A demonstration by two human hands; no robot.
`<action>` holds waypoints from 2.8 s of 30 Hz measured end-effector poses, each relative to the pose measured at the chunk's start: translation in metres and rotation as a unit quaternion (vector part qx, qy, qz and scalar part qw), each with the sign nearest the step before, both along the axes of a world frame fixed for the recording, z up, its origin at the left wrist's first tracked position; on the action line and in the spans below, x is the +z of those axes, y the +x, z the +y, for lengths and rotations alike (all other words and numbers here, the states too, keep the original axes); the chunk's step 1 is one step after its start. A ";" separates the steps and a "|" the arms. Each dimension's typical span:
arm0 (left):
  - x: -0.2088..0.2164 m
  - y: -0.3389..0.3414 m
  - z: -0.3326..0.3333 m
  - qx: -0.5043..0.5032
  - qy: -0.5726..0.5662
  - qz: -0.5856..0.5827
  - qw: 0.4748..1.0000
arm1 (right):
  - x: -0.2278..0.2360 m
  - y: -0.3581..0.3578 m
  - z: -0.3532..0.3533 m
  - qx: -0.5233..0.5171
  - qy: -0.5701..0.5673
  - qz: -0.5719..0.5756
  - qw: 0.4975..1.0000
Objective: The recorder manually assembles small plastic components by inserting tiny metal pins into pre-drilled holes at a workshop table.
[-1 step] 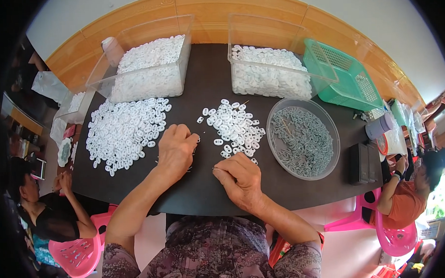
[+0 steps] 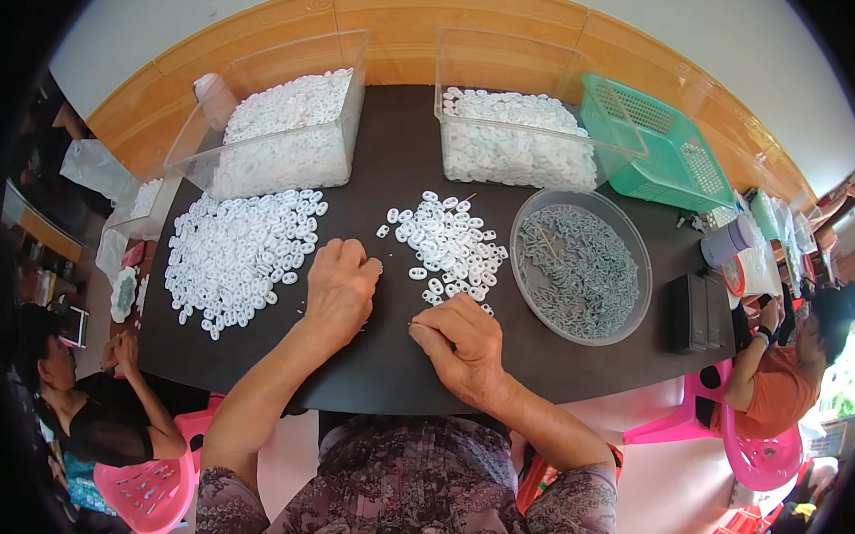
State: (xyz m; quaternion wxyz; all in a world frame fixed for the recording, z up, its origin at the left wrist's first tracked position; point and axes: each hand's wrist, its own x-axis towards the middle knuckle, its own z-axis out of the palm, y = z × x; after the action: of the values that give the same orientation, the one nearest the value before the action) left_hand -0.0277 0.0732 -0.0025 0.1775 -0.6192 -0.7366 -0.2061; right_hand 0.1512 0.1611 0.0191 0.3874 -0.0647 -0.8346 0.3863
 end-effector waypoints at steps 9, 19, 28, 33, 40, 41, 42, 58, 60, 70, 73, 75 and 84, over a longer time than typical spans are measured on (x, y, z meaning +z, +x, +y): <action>-0.001 0.018 0.016 -0.046 -0.039 0.086 0.995 | 0.005 0.014 0.002 -0.045 -0.017 0.011 0.999; 0.002 0.036 0.006 -0.092 -0.058 -0.013 0.994 | -0.015 0.027 -0.002 -0.063 -0.062 -0.006 0.996; -0.001 0.043 0.002 -0.062 -0.051 0.006 0.997 | -0.013 0.023 -0.010 -0.069 -0.034 -0.007 0.997; -0.002 0.049 0.001 -0.068 -0.072 -0.028 0.995 | -0.015 0.022 -0.008 -0.079 -0.032 -0.009 0.996; -0.006 0.049 -0.003 -0.071 -0.057 -0.056 0.994 | -0.017 0.025 -0.008 -0.098 -0.046 -0.026 0.994; -0.006 0.048 -0.002 -0.070 -0.055 -0.056 0.994 | -0.018 0.025 -0.008 -0.097 -0.045 -0.026 0.994; -0.007 0.047 0.000 -0.075 -0.063 -0.086 0.991 | -0.019 0.025 -0.008 -0.094 -0.040 -0.025 0.994; 0.019 0.055 -0.022 -0.103 -0.049 -0.401 0.909 | -0.018 0.026 -0.011 -0.096 -0.098 -0.019 0.990; 0.017 0.055 -0.031 -0.118 -0.037 -0.465 0.877 | -0.018 0.021 -0.014 -0.084 -0.110 -0.018 0.990; 0.004 0.055 -0.059 -0.076 0.108 -0.811 0.570 | -0.010 0.009 -0.027 -0.034 -0.115 -0.016 0.993; 0.001 0.057 -0.062 -0.074 0.114 -0.850 0.508 | -0.008 0.004 -0.030 -0.014 -0.103 -0.021 0.994; 0.001 0.062 -0.063 -0.071 0.147 -0.846 0.508 | -0.009 0.002 -0.033 -0.007 -0.099 -0.033 0.994; -0.003 0.065 -0.070 -0.077 0.169 -0.805 0.563 | -0.009 -0.009 -0.040 -0.006 -0.039 -0.040 0.998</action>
State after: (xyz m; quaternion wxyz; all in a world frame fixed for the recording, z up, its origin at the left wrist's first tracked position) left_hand 0.0376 0.0030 -0.0053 -0.4044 -0.2096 -0.4747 -0.7531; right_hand 0.1419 0.1214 0.0104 0.3531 -0.1007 -0.8332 0.4134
